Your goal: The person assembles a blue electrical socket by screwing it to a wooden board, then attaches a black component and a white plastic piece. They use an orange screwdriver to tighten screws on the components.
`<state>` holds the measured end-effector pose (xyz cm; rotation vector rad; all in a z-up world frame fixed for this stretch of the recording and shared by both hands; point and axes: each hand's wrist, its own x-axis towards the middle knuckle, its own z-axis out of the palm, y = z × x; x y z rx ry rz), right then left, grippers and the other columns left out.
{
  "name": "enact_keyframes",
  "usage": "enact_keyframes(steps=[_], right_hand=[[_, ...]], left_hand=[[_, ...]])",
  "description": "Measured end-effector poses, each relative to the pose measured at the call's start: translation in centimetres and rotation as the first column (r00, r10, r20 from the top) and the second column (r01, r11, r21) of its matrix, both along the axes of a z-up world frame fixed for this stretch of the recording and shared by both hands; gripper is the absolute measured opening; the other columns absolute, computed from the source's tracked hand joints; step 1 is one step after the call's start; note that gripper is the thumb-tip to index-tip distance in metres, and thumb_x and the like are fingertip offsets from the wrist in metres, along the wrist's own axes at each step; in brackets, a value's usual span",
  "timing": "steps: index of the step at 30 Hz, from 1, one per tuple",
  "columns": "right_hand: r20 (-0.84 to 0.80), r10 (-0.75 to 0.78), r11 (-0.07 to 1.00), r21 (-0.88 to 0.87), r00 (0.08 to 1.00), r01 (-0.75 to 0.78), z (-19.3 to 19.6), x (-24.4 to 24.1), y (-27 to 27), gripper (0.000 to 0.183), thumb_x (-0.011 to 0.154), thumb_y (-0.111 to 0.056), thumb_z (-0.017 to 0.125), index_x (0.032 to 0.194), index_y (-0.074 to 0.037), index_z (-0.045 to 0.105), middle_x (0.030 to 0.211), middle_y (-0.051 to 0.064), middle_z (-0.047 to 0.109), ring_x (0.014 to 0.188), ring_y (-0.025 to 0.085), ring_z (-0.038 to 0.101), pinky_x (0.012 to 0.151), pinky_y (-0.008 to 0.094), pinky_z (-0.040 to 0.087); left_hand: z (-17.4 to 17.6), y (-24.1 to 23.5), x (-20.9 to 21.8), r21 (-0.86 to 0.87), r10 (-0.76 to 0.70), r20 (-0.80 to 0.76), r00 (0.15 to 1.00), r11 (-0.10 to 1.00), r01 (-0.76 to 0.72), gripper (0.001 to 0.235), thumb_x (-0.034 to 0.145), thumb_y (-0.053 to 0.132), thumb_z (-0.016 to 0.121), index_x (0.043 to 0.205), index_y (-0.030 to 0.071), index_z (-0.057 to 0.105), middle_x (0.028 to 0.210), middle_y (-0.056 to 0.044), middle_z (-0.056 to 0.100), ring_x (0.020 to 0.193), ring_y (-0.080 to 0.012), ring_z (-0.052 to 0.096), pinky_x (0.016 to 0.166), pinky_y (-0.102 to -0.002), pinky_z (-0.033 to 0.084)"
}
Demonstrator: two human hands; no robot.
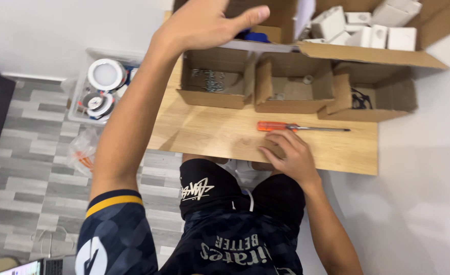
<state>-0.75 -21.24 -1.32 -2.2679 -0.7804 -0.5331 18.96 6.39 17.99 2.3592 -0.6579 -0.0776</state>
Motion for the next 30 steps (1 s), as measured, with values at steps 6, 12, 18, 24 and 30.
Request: enact_keyframes(steps=[6, 12, 18, 24, 30], right_hand=[[0.010, 0.013, 1.000, 0.010, 1.000, -0.013, 0.3, 0.0, -0.3, 0.023, 0.099, -0.018, 0.087, 0.110, -0.002, 0.074, 0.111, 0.009, 0.074, 0.098, 0.026, 0.074, 0.091, 0.039, 0.059], [0.007, 0.013, 1.000, 0.012, 1.000, -0.013, -0.3, 0.0, -0.6, 0.023, 0.099, -0.018, 0.088, 0.109, -0.002, 0.075, 0.109, 0.008, 0.072, 0.098, 0.024, 0.074, 0.090, 0.037, 0.063], [0.015, 0.014, 1.000, 0.027, 1.000, -0.014, -0.8, 0.2, -0.7, 0.023, 0.099, -0.020, 0.088, 0.108, -0.003, 0.074, 0.107, 0.007, 0.072, 0.097, 0.024, 0.074, 0.088, 0.037, 0.063], [0.029, 0.023, 0.999, 0.045, 0.999, -0.024, -0.9, 0.2, -0.8, 0.022, 0.099, -0.019, 0.087, 0.107, -0.003, 0.075, 0.106, 0.006, 0.072, 0.094, 0.022, 0.073, 0.085, 0.036, 0.063], [0.026, 0.020, 0.998, 0.051, 0.999, -0.021, -1.1, 0.2, -0.8, 0.022, 0.097, -0.018, 0.089, 0.106, -0.003, 0.076, 0.106, 0.005, 0.073, 0.094, 0.022, 0.074, 0.086, 0.035, 0.063]], left_hand=[[-3.0, -5.6, 4.3, 0.335, -0.105, -0.207, 0.973, 0.927, 0.171, 0.091, 0.100, 0.079, 0.053, 0.152, 0.005, 0.053, 0.153, -0.022, 0.060, 0.135, -0.0409, 0.059, 0.109, -0.050, 0.044], [-1.4, -8.6, 2.4, 0.571, 0.220, -0.424, 0.879, 0.818, 0.071, 0.108, 0.091, 0.088, 0.031, 0.177, 0.024, 0.021, 0.181, -0.013, 0.022, 0.164, -0.0414, 0.027, 0.129, -0.061, 0.028], [-5.1, -7.9, 6.4, 0.551, 0.254, -0.405, 0.878, 0.835, 0.013, 0.078, 0.099, 0.058, 0.050, 0.169, 0.027, 0.041, 0.174, -0.013, 0.027, 0.151, -0.0421, 0.045, 0.122, -0.055, 0.041], [-12.9, -6.1, 12.7, 0.632, 0.126, -0.196, 0.973, 0.774, 0.027, 0.058, 0.094, 0.047, 0.071, 0.150, 0.031, 0.068, 0.150, -0.020, 0.058, 0.138, -0.0475, 0.056, 0.120, -0.066, 0.039], [-12.8, -5.0, 12.5, 0.440, 0.090, -0.133, 0.987, 0.898, -0.022, 0.037, 0.081, 0.016, 0.087, 0.118, 0.019, 0.083, 0.138, -0.019, 0.065, 0.120, -0.0448, 0.067, 0.100, -0.056, 0.059]])
